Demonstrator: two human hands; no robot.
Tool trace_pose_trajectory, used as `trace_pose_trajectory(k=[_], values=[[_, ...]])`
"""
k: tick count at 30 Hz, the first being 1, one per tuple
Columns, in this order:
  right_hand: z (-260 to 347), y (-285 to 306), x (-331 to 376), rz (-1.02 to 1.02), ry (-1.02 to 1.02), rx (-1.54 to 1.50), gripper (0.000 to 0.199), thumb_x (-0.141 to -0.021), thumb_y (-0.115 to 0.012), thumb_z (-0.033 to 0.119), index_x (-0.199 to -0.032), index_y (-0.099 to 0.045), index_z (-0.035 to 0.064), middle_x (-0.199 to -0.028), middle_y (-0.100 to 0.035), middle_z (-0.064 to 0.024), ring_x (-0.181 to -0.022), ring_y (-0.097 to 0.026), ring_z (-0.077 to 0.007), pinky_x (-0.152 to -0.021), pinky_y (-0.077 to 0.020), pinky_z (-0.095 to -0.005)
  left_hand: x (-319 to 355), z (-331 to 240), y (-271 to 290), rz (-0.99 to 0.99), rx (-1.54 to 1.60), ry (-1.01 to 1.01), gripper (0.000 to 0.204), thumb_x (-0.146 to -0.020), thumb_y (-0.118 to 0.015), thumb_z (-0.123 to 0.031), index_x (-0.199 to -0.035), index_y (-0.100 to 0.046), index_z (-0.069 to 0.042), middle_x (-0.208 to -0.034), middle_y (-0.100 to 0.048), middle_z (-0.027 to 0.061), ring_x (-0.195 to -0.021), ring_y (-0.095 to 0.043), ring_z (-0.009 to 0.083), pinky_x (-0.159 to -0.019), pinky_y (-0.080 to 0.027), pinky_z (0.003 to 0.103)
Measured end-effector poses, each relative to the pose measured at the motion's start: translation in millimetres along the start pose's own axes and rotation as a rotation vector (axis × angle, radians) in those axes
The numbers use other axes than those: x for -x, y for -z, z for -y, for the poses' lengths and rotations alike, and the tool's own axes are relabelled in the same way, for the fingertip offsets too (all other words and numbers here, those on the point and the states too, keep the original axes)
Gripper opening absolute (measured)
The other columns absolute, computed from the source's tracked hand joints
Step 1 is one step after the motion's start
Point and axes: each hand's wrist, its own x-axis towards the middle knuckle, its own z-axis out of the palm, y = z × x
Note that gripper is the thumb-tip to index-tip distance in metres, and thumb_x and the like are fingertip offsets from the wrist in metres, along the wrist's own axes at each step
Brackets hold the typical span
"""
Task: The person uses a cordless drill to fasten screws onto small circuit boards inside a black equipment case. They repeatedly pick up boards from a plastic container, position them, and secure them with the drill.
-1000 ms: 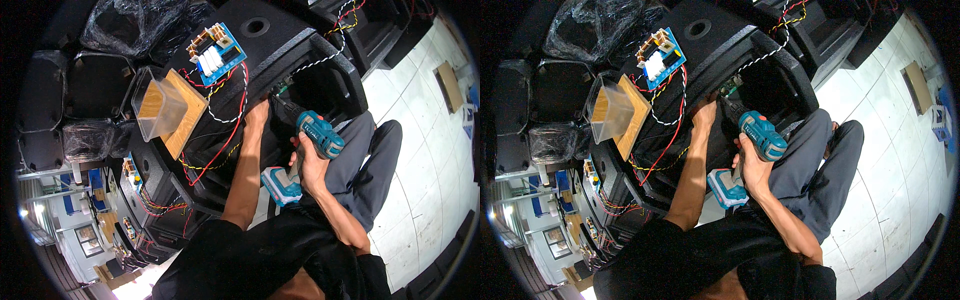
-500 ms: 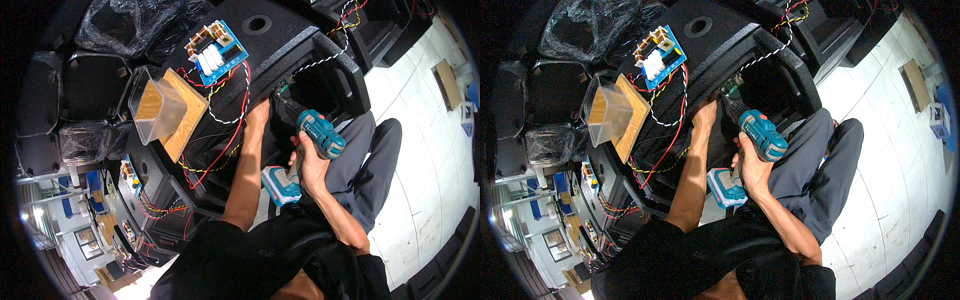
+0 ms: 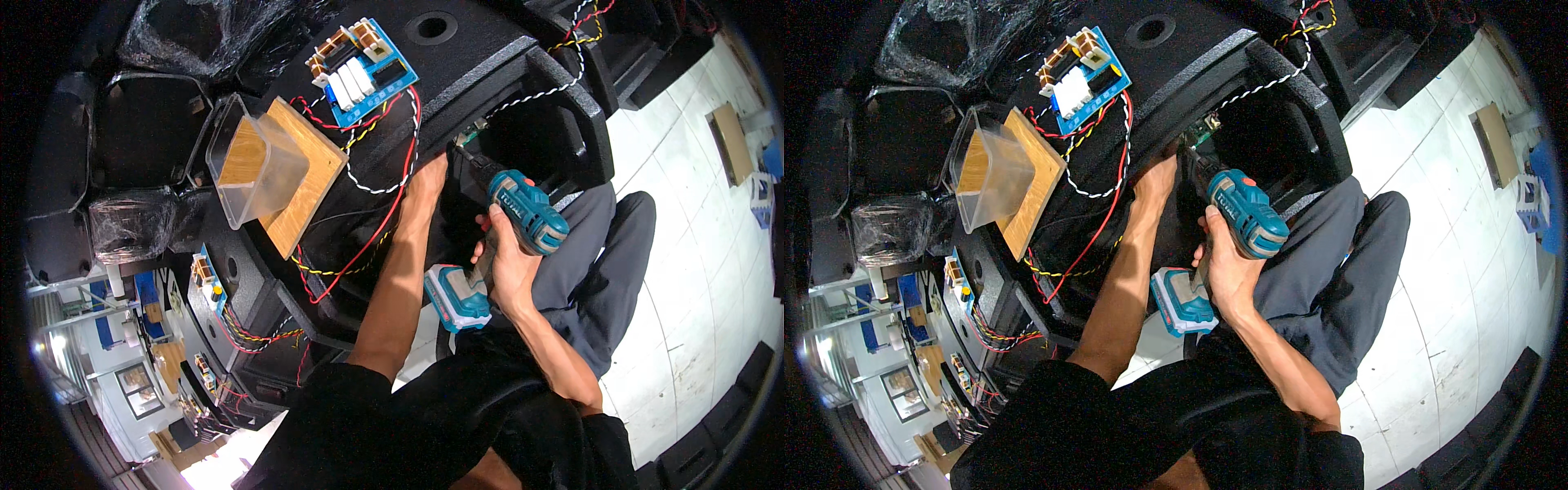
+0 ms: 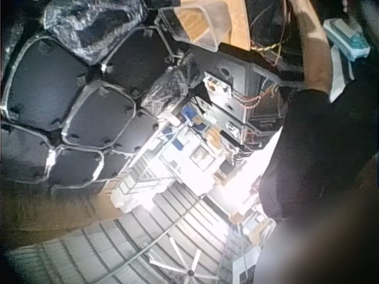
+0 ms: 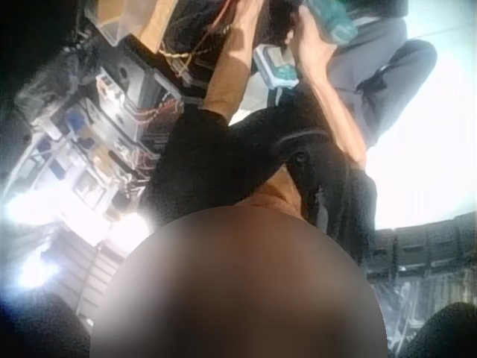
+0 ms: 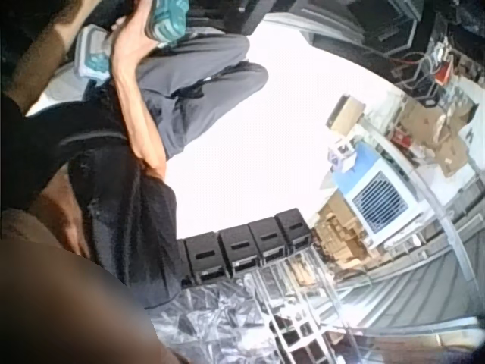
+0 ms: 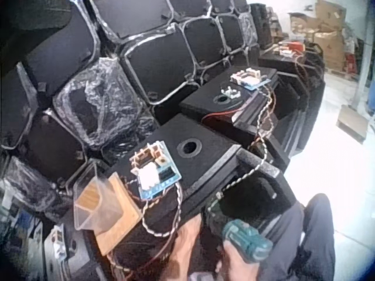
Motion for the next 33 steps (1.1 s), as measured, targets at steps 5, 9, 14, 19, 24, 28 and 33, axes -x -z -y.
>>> trace_pose_trajectory(k=[5, 9, 14, 19, 24, 28, 33], values=[[-1, -11, 6, -0.022, -0.002, 0.009, 0.030, -0.091, -0.066, 0.024, -0.108, -0.055, 0.0028, -0.081, -0.063, -0.0088, -0.049, -0.055, -0.0135, -0.044, -0.0484, -0.0276, 6, -4, 2, 0.035, 0.043, 0.058, 0.033, -0.089, -0.061, -0.025, -0.114, -0.066, -0.004, -0.112, -0.067, 0.0185, -0.102, -0.063, 0.0354, -0.094, -0.047, 0.041], [-1, -17, 7, -0.022, 0.002, 0.011, 0.030, -0.092, -0.065, 0.026, -0.108, -0.054, 0.0030, -0.082, -0.063, -0.0090, -0.049, -0.054, -0.0133, -0.043, -0.0484, -0.0283, 5, -9, 9, 0.036, 0.087, 0.081, 0.032, -0.090, -0.059, -0.024, -0.113, -0.066, -0.004, -0.108, -0.067, 0.0186, -0.098, -0.064, 0.0354, -0.093, -0.047, 0.040], [0, -20, 9, -0.046, 0.000, -0.015, 0.027, -0.094, -0.062, 0.027, -0.104, -0.054, 0.0028, -0.080, -0.061, -0.0084, -0.048, -0.054, -0.0130, -0.042, -0.0473, -0.0280, 8, -12, 6, 0.052, -0.116, -0.074, 0.031, -0.090, -0.057, -0.025, -0.111, -0.067, -0.004, -0.103, -0.068, 0.0188, -0.093, -0.064, 0.0359, -0.092, -0.048, 0.040], [-3, -15, 7, -0.028, 0.015, 0.016, 0.026, -0.093, -0.064, 0.025, -0.102, -0.055, 0.0028, -0.079, -0.061, -0.0078, -0.047, -0.054, -0.0128, -0.041, -0.0476, -0.0280, 12, -12, 4, 0.134, -0.322, -0.209, 0.030, -0.091, -0.055, -0.026, -0.106, -0.068, -0.004, -0.098, -0.068, 0.0196, -0.089, -0.065, 0.0366, -0.089, -0.049, 0.041], [-5, -13, 5, -0.028, 0.010, 0.065, 0.023, -0.093, -0.063, 0.024, -0.100, -0.056, 0.0029, -0.078, -0.060, -0.0075, -0.047, -0.054, -0.0126, -0.041, -0.0470, -0.0278, 18, -5, -6, 0.138, -0.225, -0.146, 0.031, -0.092, -0.053, -0.029, -0.100, -0.067, -0.004, -0.096, -0.066, 0.0220, -0.086, -0.064, 0.0380, -0.084, -0.049, 0.045], [-2, -12, 5, -0.022, 0.004, 0.040, 0.022, -0.094, -0.063, 0.023, -0.100, -0.057, 0.0029, -0.077, -0.060, -0.0072, -0.047, -0.054, -0.0123, -0.041, -0.0468, -0.0274, 11, -11, 10, 0.093, -0.316, -0.231, 0.033, -0.091, -0.053, -0.032, -0.101, -0.066, -0.003, -0.099, -0.065, 0.0232, -0.087, -0.063, 0.0392, -0.082, -0.049, 0.048], [-6, -12, 5, -0.016, 0.025, 0.033, 0.021, -0.094, -0.063, 0.023, -0.099, -0.058, 0.0027, -0.077, -0.060, -0.0069, -0.047, -0.053, -0.0122, -0.040, -0.0461, -0.0267, 6, -9, -2, 0.149, -0.043, 0.159, 0.036, -0.089, -0.056, -0.034, -0.103, -0.066, -0.003, -0.099, -0.066, 0.0229, -0.087, -0.063, 0.0417, -0.081, -0.048, 0.051]])
